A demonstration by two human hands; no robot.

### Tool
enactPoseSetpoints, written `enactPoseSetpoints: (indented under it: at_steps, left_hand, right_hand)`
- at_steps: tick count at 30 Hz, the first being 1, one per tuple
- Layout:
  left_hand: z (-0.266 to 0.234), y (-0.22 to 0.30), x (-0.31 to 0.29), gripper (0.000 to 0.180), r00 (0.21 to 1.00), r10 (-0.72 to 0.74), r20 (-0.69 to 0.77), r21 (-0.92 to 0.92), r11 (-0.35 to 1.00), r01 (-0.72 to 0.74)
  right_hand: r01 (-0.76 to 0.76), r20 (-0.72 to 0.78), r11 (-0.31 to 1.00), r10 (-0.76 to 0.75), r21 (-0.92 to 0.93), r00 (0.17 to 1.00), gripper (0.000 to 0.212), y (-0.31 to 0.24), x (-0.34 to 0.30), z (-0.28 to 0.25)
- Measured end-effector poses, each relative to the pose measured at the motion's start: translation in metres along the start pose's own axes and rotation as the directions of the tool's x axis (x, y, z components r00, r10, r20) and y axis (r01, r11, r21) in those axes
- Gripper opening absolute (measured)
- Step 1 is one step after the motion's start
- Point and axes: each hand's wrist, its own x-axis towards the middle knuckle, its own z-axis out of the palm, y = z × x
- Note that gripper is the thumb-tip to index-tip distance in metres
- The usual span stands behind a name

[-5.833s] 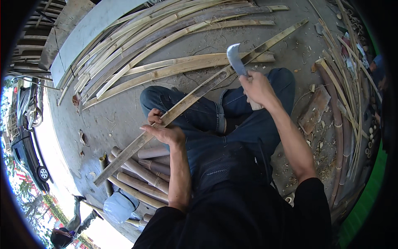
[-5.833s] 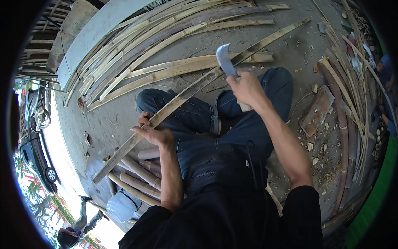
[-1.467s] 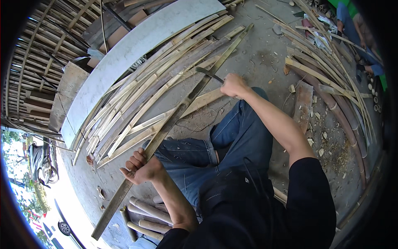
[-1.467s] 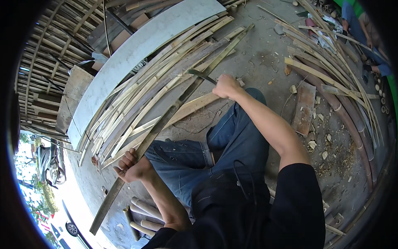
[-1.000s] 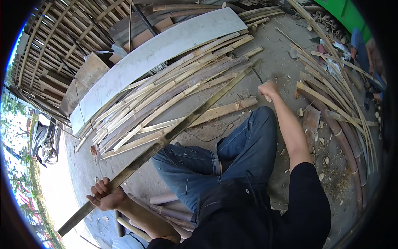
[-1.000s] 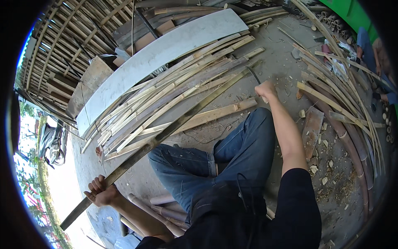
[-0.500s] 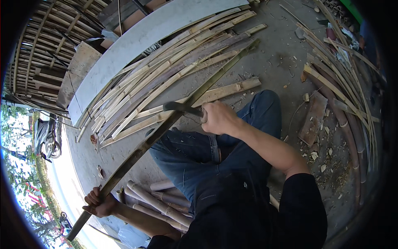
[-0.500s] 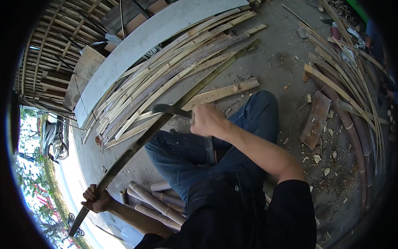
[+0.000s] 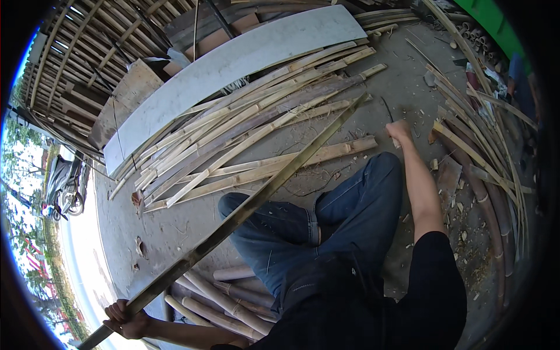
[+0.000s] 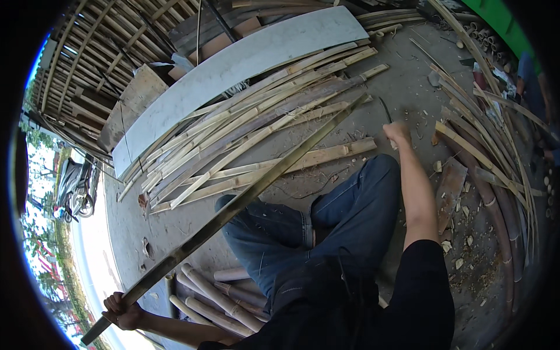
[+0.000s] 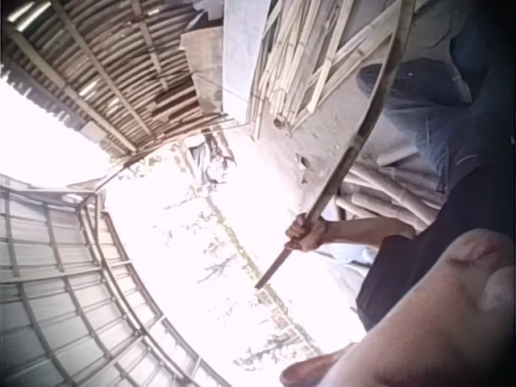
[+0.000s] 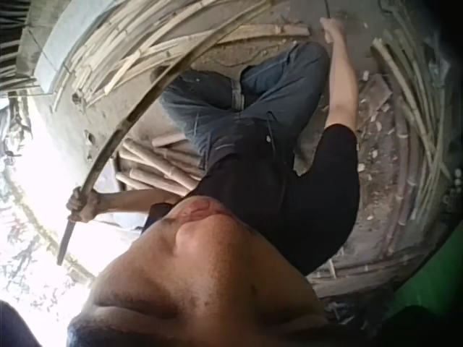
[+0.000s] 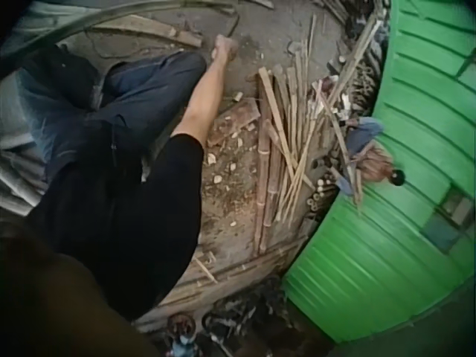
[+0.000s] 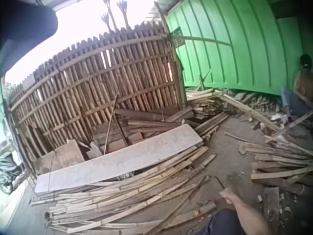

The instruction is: Shaving and splitting long bamboo strips using a large curved machete while sitting on the ground.

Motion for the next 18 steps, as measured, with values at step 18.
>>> enactPoseSetpoints:
  at_steps: [18]
  left_hand:
    - [-0.006,-0.01,0.017,0.038,0.979,-0.196,-0.057,0.034,0.98,0.198]
  right_hand:
    - [0.622,0.242,0.783,-0.604,0.004,0.759,0.022,-0.182,-0.192,0.09]
